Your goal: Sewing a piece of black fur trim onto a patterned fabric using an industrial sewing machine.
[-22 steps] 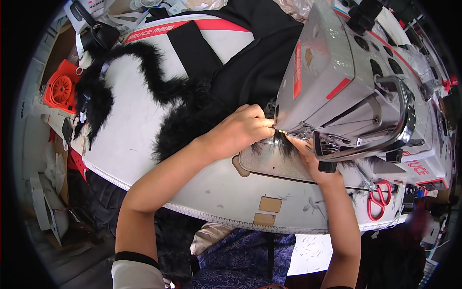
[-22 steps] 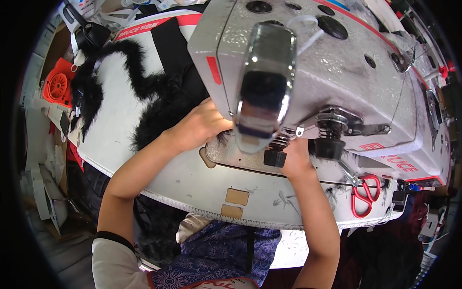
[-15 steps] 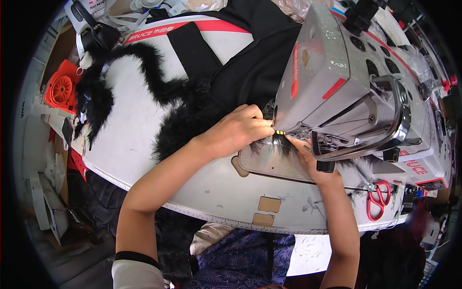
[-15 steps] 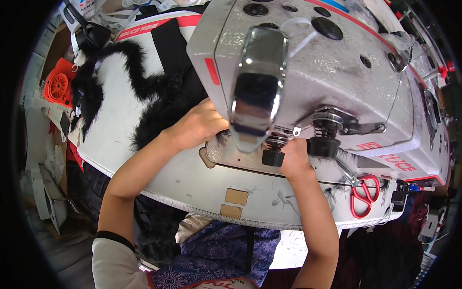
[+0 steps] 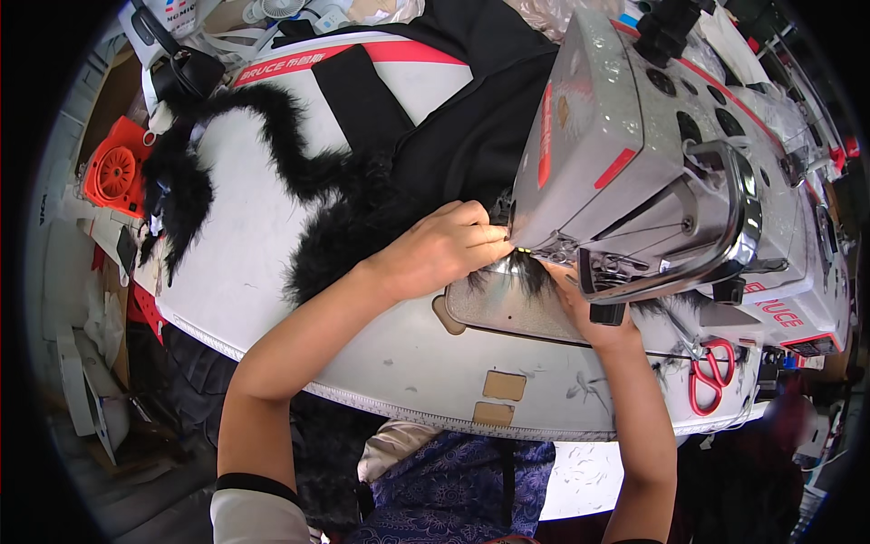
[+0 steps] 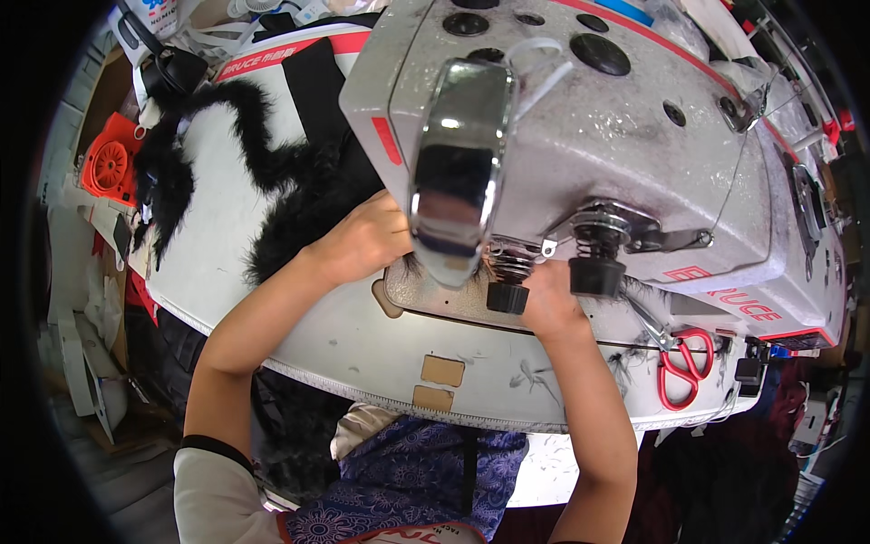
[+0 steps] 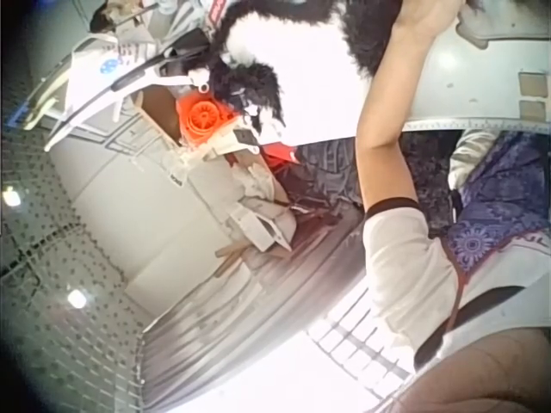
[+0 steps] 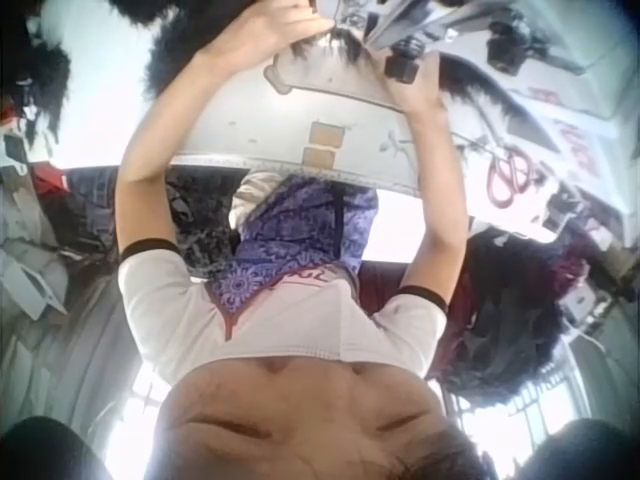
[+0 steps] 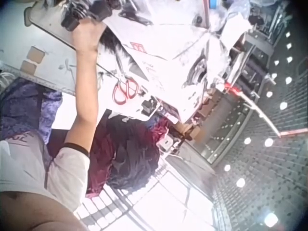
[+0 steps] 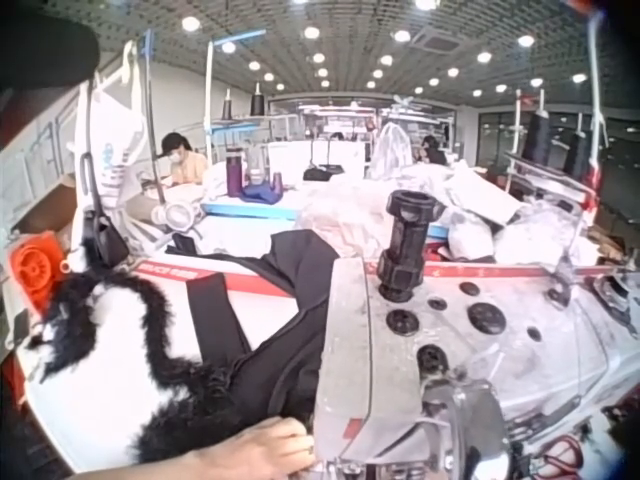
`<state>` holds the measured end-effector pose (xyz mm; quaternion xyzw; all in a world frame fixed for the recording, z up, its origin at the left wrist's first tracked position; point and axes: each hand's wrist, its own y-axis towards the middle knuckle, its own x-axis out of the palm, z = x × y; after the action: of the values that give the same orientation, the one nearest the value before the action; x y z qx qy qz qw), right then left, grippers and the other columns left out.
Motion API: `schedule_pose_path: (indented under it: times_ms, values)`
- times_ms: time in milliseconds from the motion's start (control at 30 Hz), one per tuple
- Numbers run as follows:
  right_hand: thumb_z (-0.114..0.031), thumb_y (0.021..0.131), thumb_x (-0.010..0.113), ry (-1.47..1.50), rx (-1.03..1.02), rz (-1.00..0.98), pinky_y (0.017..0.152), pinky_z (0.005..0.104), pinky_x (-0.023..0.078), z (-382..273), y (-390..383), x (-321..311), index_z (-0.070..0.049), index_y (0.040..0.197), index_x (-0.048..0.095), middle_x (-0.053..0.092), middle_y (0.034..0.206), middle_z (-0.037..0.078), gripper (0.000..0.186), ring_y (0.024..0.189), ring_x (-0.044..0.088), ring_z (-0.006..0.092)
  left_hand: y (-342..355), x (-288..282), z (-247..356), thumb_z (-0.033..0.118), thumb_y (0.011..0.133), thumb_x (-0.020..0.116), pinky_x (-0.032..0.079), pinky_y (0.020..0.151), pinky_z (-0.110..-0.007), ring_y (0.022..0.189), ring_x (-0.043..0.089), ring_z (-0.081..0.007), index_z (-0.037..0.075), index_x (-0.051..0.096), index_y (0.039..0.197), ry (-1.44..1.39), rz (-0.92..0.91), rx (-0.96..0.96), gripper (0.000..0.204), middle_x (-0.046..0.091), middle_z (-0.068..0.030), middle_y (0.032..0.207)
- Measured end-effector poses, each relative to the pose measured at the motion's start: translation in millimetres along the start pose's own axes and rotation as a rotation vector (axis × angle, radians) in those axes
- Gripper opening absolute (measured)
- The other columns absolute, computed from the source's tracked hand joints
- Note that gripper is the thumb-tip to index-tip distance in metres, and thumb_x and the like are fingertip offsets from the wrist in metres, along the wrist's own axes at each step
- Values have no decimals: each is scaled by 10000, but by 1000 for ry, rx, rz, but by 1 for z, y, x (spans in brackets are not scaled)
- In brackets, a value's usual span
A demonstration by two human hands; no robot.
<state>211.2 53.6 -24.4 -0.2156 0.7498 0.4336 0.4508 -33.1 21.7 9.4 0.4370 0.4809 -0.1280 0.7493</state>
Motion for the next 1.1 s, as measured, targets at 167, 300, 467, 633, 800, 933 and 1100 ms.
schedule_pose_path:
  times_ms: [167,300,467,633,800,933,1100]
  values:
    - [74,644,595,23,21,-15,749,324,461,0,-1,1,-112,1092,592,615,904,53,485,814,573,207,0,-2,2,96,678,573,444,799,-282,852,514,-164,66,598,940,8,-30,-25,264,582,0,950]
    - [65,649,601,22,-13,-38,759,338,461,-1,-3,0,-118,1084,595,620,919,48,472,832,582,207,2,-1,2,105,681,572,439,800,-276,864,514,-158,71,601,936,34,-33,-34,258,581,10,948]
    - [61,639,599,-131,-36,-74,764,355,460,-3,-1,-3,-119,1084,596,620,912,45,480,819,586,212,3,0,5,120,693,562,430,807,-279,941,521,-156,80,604,927,33,-76,-99,241,585,6,971]
    - [60,630,594,-112,-54,-48,752,345,464,-4,1,-5,-113,1088,595,617,887,53,490,793,587,214,3,-3,5,123,701,557,425,809,-280,973,519,-153,80,603,916,48,-76,-64,225,588,4,980]
    - [63,631,594,26,13,-20,682,333,464,-3,2,-3,-94,1065,608,598,790,71,462,717,576,217,3,-4,5,120,703,556,425,801,-271,975,521,-149,78,602,912,23,-107,-73,218,592,4,980]
    - [56,636,604,63,111,-95,657,336,457,-6,3,-3,-97,1042,621,586,755,80,434,696,573,216,3,-2,8,119,698,558,427,791,-264,967,527,-147,72,602,916,61,-97,-74,227,593,3,986]
    - [46,650,614,20,5,29,592,318,434,-7,8,-7,-101,1020,638,560,690,76,398,618,538,193,3,-1,11,123,690,564,428,780,-259,955,529,-143,61,604,915,121,-100,-89,237,595,-1,986]
